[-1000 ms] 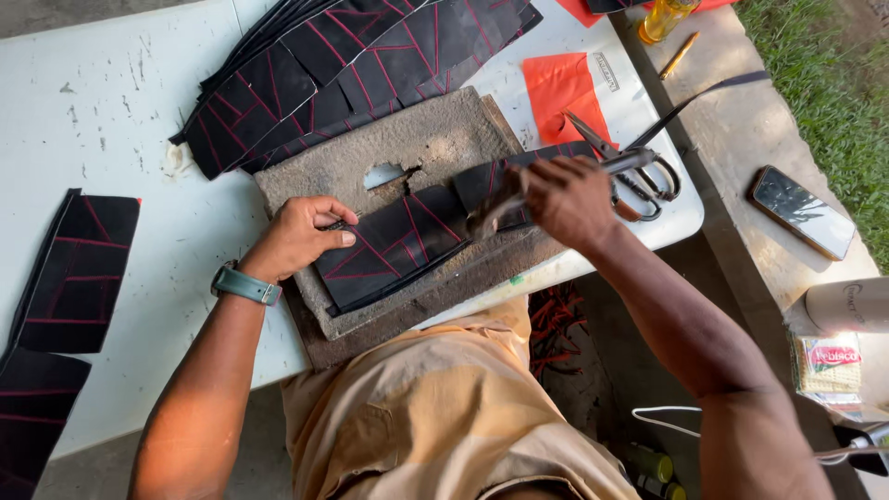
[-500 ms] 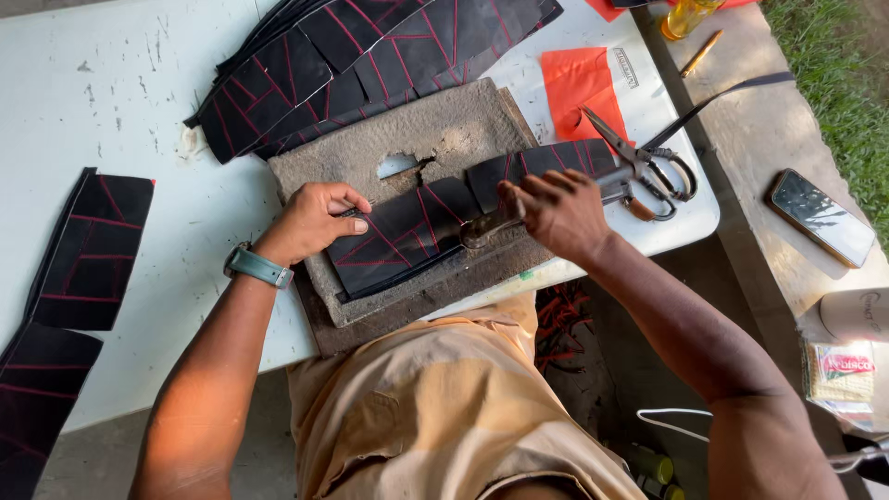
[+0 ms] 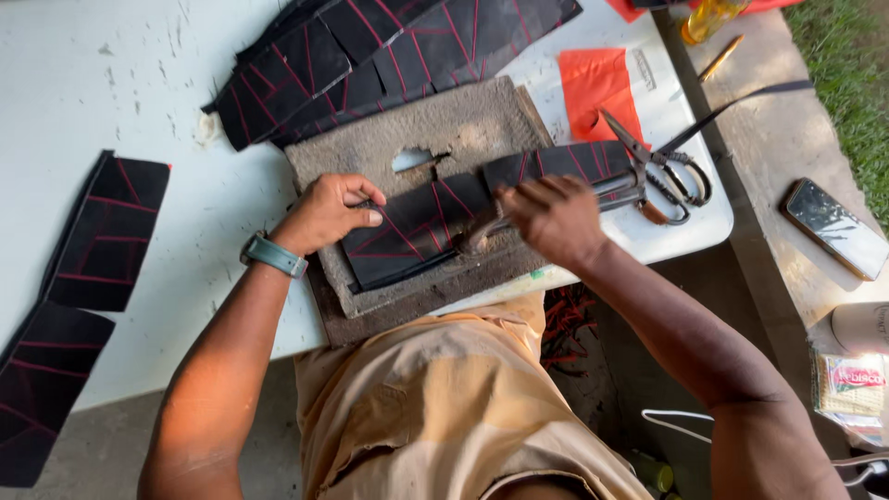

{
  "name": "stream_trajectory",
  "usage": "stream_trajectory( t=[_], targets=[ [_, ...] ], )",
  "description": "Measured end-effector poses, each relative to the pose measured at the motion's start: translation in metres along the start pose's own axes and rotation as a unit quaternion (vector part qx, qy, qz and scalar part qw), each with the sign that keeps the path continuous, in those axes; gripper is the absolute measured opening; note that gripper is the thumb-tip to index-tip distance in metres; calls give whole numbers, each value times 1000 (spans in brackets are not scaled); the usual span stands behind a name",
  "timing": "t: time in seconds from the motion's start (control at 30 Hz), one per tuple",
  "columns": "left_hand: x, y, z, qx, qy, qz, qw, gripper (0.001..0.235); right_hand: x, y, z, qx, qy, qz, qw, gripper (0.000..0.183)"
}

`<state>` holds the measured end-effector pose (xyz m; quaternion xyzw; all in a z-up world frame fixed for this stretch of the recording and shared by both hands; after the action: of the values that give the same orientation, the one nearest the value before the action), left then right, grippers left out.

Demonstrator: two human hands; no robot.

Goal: The person uses a hammer and a metal punch to drive fasteners into black wallets with red stitching on a white table. They repeatedly position each wallet on a worn foam block, strike the punch, and then inspect the zipper before moving to the next wallet.

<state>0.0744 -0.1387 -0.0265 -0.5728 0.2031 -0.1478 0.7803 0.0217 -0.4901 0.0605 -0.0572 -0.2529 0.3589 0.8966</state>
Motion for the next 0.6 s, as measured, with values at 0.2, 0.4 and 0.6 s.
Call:
stream_trajectory(
  t=[0.2, 0.4, 0.6],
  targets=[
    [-1, -8, 3, -3, -4, -44, 999, 25, 7, 1, 0, 159, -105, -134, 972, 31],
    [1, -12, 2, 15, -13, -9, 1000, 26, 12, 6, -2, 101, -82, -123, 984, 26],
    [5, -11, 6, 8, -20, -33, 999, 23, 22, 10, -6, 46, 33, -34, 998, 15]
  ],
)
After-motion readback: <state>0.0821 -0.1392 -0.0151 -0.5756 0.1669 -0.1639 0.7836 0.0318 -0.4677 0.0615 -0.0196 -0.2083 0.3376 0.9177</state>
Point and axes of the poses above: each hand's wrist, its own x-axis towards the middle knuckle, its own z-axis out of the back of the hand, y = z × x, the point moved 1 cm from there along x, towards the middle knuckle, and after that the axes turned 3 degrees about -x, right-handed, at the moved point
